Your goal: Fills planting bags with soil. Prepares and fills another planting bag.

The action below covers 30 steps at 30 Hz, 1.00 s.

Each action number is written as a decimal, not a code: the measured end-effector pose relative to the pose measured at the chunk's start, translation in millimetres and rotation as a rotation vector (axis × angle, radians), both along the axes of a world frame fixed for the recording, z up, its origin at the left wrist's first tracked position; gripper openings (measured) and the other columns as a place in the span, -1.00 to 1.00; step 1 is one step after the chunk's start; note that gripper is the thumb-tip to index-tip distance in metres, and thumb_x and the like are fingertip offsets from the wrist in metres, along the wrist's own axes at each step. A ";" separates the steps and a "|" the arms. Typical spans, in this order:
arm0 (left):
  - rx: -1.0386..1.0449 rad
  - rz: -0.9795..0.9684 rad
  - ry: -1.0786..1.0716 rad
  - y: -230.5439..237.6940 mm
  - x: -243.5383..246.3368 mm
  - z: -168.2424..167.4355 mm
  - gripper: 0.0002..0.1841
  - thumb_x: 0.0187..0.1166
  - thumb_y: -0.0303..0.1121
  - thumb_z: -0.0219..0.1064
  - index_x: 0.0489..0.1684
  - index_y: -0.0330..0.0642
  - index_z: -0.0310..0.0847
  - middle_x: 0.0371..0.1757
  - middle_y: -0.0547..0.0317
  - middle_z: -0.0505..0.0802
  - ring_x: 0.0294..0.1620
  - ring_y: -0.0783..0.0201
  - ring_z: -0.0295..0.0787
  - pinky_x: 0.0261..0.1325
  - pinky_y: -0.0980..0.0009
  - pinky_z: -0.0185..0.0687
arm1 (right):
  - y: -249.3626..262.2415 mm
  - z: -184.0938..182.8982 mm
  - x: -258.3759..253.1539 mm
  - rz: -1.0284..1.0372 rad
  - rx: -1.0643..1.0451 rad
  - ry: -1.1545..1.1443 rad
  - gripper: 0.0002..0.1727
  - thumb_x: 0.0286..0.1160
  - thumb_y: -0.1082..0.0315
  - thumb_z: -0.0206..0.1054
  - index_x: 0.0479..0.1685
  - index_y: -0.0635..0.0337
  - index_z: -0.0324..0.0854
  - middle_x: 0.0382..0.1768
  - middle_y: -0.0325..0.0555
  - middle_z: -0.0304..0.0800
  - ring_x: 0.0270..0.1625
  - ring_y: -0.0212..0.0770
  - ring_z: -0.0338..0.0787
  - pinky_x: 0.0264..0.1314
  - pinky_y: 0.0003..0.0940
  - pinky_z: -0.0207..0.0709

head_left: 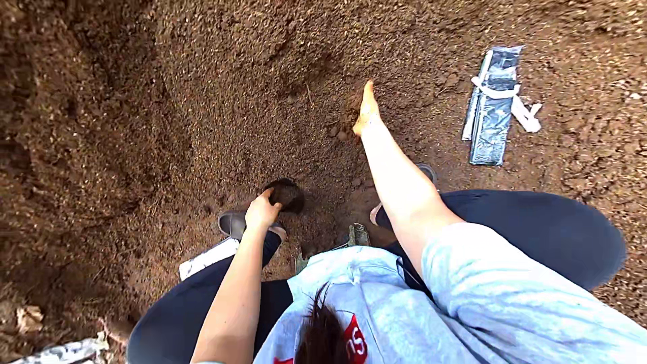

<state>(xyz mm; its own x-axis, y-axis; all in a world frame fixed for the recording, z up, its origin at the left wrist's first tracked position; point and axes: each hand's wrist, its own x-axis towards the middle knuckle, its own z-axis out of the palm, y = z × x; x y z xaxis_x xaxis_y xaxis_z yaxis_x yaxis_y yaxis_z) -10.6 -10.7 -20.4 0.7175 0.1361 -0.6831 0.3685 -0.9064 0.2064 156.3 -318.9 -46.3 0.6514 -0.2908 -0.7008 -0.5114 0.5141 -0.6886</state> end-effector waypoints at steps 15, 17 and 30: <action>-0.530 0.530 -0.149 -15.6 28.5 -13.7 -0.23 0.54 -0.58 0.31 0.85 -0.14 0.16 0.80 -0.13 0.37 0.23 0.03 0.85 0.18 0.11 0.85 | 98.5 -71.9 -76.0 0.295 0.369 0.259 -0.13 0.76 -0.37 -0.25 0.83 0.08 -0.02 0.60 0.24 0.42 0.44 0.15 0.65 0.39 0.04 0.60; -0.536 0.493 -0.137 -14.0 30.2 -14.9 -0.23 0.55 -0.52 0.32 0.86 -0.12 0.15 0.78 -0.13 0.41 0.19 0.01 0.86 0.16 0.07 0.84 | 124.8 -93.1 -79.6 0.061 0.451 0.201 -0.15 0.76 -0.37 -0.23 0.87 -0.02 -0.09 0.64 0.19 0.33 0.49 0.16 0.57 0.39 0.06 0.57; -0.582 0.445 -0.059 5.1 61.9 1.0 -0.31 0.56 -0.52 0.31 0.79 -0.17 0.28 0.49 -0.25 0.67 0.02 0.03 0.83 0.11 0.10 0.75 | 153.7 -64.7 22.2 -0.105 0.611 -0.125 -0.03 0.57 -0.56 -0.55 0.74 -0.09 0.12 0.52 0.03 0.48 0.49 0.01 0.53 0.41 0.17 0.49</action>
